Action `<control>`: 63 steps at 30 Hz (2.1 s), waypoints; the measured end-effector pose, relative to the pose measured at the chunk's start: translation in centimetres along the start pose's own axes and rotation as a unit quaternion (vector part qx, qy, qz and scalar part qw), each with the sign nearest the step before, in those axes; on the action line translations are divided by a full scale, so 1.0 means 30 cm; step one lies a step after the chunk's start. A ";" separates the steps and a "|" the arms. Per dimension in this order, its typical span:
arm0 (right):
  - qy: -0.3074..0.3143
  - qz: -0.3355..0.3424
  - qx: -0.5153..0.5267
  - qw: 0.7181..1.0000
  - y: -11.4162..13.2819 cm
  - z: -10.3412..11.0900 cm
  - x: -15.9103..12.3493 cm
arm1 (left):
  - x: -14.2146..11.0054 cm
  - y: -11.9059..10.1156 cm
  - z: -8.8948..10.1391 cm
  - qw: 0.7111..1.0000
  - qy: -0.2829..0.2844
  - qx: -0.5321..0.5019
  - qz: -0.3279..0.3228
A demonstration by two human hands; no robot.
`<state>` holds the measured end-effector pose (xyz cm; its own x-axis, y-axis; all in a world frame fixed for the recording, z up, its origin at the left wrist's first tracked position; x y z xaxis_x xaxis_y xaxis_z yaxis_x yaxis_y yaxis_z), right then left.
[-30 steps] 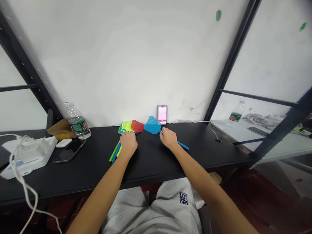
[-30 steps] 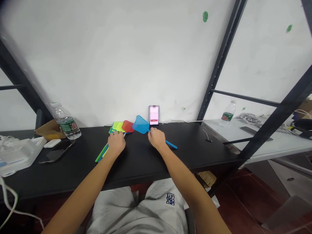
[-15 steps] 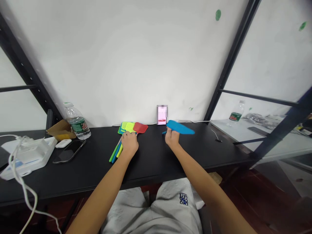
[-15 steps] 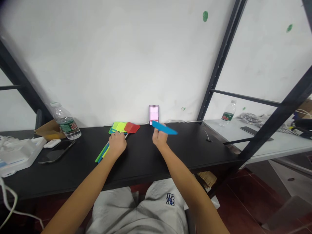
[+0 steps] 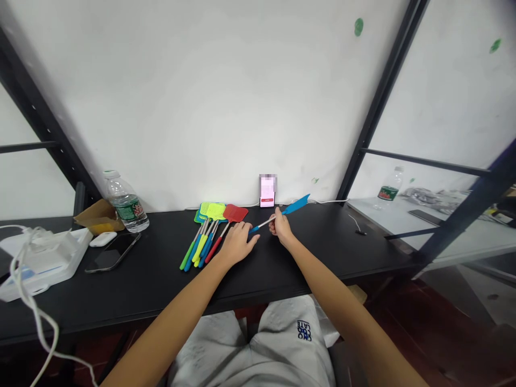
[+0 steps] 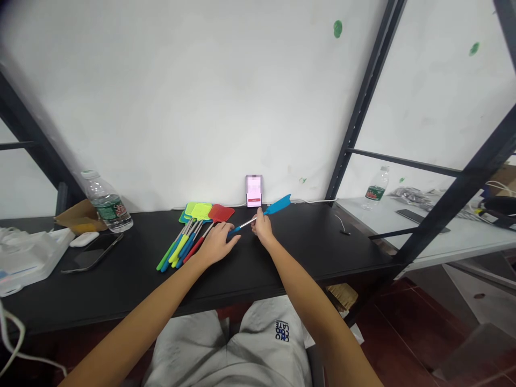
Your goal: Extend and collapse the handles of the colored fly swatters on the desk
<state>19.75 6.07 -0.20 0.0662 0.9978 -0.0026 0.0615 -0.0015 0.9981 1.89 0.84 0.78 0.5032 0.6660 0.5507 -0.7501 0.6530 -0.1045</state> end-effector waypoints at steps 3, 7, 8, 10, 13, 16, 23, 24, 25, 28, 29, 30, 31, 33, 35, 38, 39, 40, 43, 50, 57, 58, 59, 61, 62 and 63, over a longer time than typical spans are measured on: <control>-0.033 -0.035 0.079 0.996 0.002 -0.018 -0.006 | 0.002 -0.002 -0.003 0.999 0.053 0.005 0.008; -0.095 -0.046 0.135 0.985 0.029 0.019 -0.005 | 0.009 -0.001 0.003 0.995 0.095 0.003 0.022; -0.116 -0.048 0.145 0.981 0.038 0.038 -0.003 | 0.010 0.000 0.005 0.995 0.095 0.006 0.022; -0.164 -0.049 0.165 0.971 0.054 0.077 0.002 | 0.011 0.007 0.004 0.995 0.094 0.024 0.032; -0.232 -0.041 0.195 0.952 0.074 0.125 0.007 | 0.005 0.026 0.000 0.991 0.095 0.068 0.067; -0.256 -0.034 0.203 0.944 0.080 0.144 0.011 | -0.001 0.041 -0.004 0.988 0.076 0.096 0.091; -0.105 -0.049 0.049 0.992 0.039 0.074 0.004 | 0.012 0.032 0.025 0.992 -0.056 0.040 0.106; -0.077 -0.048 0.020 0.996 0.031 0.060 0.001 | 0.015 0.026 0.030 0.993 -0.070 0.000 0.094; -0.046 -0.047 -0.009 0.998 0.023 0.047 -0.003 | 0.017 0.019 0.032 0.993 -0.074 -0.048 0.079; 0.074 -0.050 -0.086 0.992 0.002 0.005 -0.015 | 0.017 -0.003 0.021 0.982 -0.030 -0.184 0.043; 0.115 -0.051 -0.105 0.986 -0.003 -0.009 -0.020 | 0.015 -0.008 0.014 0.976 -0.013 -0.213 0.038; 0.152 -0.052 -0.120 0.980 -0.008 -0.022 -0.025 | 0.013 -0.012 0.007 0.972 0.002 -0.233 0.036; 0.183 -0.052 -0.128 0.973 -0.012 -0.033 -0.030 | 0.011 -0.014 0.000 0.968 0.013 -0.247 0.035; 0.222 -0.046 -0.133 0.965 -0.016 -0.052 -0.038 | 0.009 -0.013 -0.009 0.965 0.022 -0.258 0.032; 0.224 -0.034 -0.128 0.966 -0.016 -0.063 -0.041 | 0.009 -0.009 -0.013 0.966 0.022 -0.257 0.026; 0.149 -0.014 -0.096 0.984 -0.006 -0.058 -0.038 | 0.010 -0.006 -0.011 0.970 0.018 -0.240 0.017; 0.112 -0.011 -0.074 0.991 -0.001 -0.052 -0.037 | 0.010 -0.007 -0.011 0.972 0.019 -0.235 0.017; 0.077 -0.011 -0.047 0.996 0.004 -0.046 -0.035 | 0.010 -0.008 -0.011 0.973 0.021 -0.231 0.018; 0.026 -0.019 0.014 0.999 0.012 -0.033 -0.033 | 0.009 -0.012 -0.014 0.974 0.027 -0.225 0.021; 0.174 -0.049 -0.091 0.979 -0.020 -0.060 -0.040 | 0.015 -0.005 -0.010 0.967 0.019 -0.247 0.051; 0.184 -0.053 -0.102 0.976 -0.021 -0.073 -0.044 | 0.027 -0.007 0.003 0.966 0.021 -0.247 0.077; 0.180 -0.050 -0.094 0.978 -0.017 -0.073 -0.045 | 0.029 -0.007 0.003 0.965 0.019 -0.249 0.078; 0.176 -0.046 -0.086 0.980 -0.013 -0.073 -0.046 | 0.030 -0.008 0.003 0.965 0.017 -0.251 0.078; 0.172 -0.037 -0.067 0.982 -0.004 -0.072 -0.048 | 0.031 -0.008 0.002 0.964 0.011 -0.256 0.078; 0.169 -0.035 -0.057 0.983 -0.001 -0.069 -0.049 | 0.032 -0.008 0.002 0.963 0.007 -0.258 0.079; 0.167 -0.031 -0.047 0.984 0.003 -0.066 -0.049 | 0.032 -0.007 0.001 0.962 0.004 -0.260 0.079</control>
<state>17.67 4.73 0.01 -0.2668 0.9619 -0.0596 -0.0378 0.0513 0.9980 2.52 1.32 1.36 0.4052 0.7735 0.4874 -0.5023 0.6338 -0.5882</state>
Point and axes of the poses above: each hand's wrist, its own x-axis towards the middle knuckle, its own z-axis out of the back of the hand, y = z × x, the point moved 2 cm from there along x, towards the middle knuckle, and after that the axes turned 6 degrees about -z, right-handed, at the moved point
